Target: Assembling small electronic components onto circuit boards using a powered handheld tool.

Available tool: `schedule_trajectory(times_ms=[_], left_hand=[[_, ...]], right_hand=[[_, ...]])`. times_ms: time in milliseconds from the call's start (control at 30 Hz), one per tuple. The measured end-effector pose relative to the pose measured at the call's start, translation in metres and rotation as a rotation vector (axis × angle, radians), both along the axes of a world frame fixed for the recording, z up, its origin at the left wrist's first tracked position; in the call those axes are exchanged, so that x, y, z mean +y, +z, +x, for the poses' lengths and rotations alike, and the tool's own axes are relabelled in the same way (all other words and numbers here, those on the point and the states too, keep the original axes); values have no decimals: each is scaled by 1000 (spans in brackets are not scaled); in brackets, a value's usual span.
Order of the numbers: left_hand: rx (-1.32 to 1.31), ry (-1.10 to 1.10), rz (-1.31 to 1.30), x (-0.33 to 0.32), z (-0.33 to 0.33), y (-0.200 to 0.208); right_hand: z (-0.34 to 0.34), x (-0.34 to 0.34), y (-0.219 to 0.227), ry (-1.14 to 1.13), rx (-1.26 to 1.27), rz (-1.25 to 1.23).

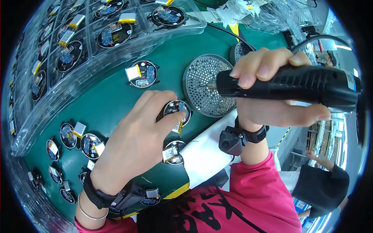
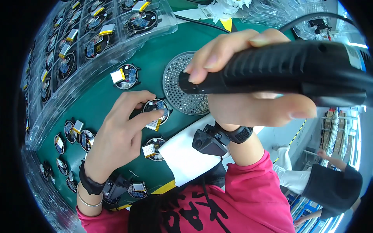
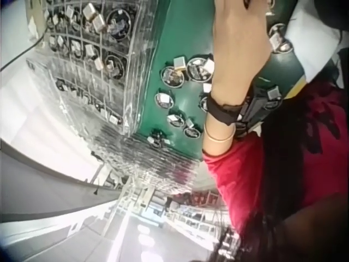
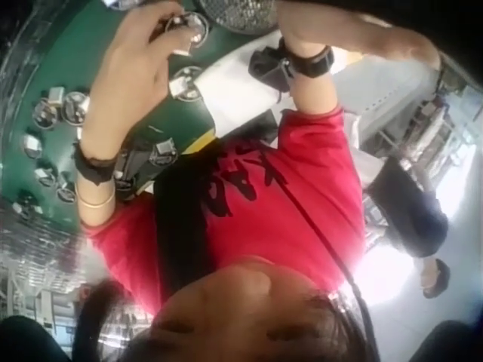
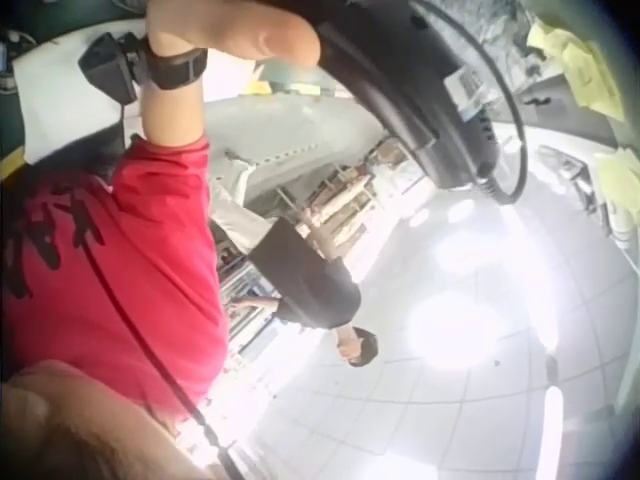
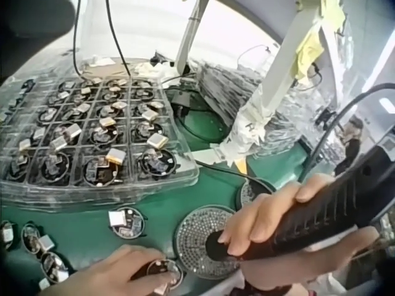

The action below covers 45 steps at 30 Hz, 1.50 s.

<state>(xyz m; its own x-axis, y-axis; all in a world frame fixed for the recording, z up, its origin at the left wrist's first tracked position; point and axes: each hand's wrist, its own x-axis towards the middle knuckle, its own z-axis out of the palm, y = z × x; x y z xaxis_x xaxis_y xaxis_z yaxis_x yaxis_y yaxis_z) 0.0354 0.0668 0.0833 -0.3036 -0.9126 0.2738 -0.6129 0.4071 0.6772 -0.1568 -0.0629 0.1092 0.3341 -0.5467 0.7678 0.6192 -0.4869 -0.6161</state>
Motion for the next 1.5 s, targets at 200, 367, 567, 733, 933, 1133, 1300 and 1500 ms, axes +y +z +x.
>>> schedule_trajectory(times_ms=[200,367,567,733,933,1133,1300,1500], left_hand=[[42,31,44,-2,-4,2],[33,-6,1,-5,0,-3],[-20,-28,-54,-5,0,-5],[-1,-2,-28,-2,1,-5],[13,3,-64,-3,0,-8],[67,56,-28,-1,-1,-5],[73,50,-22,-2,-1,-7],[29,13,-67,-1,0,-8]], right_hand=[[14,-7,-11,35,-26,3],[20,-5,-16,-9,-74,51],[21,-4,-16,-13,-51,32],[16,-4,-13,25,5,-15],[2,17,16,80,59,111],[13,32,10,121,166,85],[16,42,13,25,211,173],[16,43,11,55,268,140]])
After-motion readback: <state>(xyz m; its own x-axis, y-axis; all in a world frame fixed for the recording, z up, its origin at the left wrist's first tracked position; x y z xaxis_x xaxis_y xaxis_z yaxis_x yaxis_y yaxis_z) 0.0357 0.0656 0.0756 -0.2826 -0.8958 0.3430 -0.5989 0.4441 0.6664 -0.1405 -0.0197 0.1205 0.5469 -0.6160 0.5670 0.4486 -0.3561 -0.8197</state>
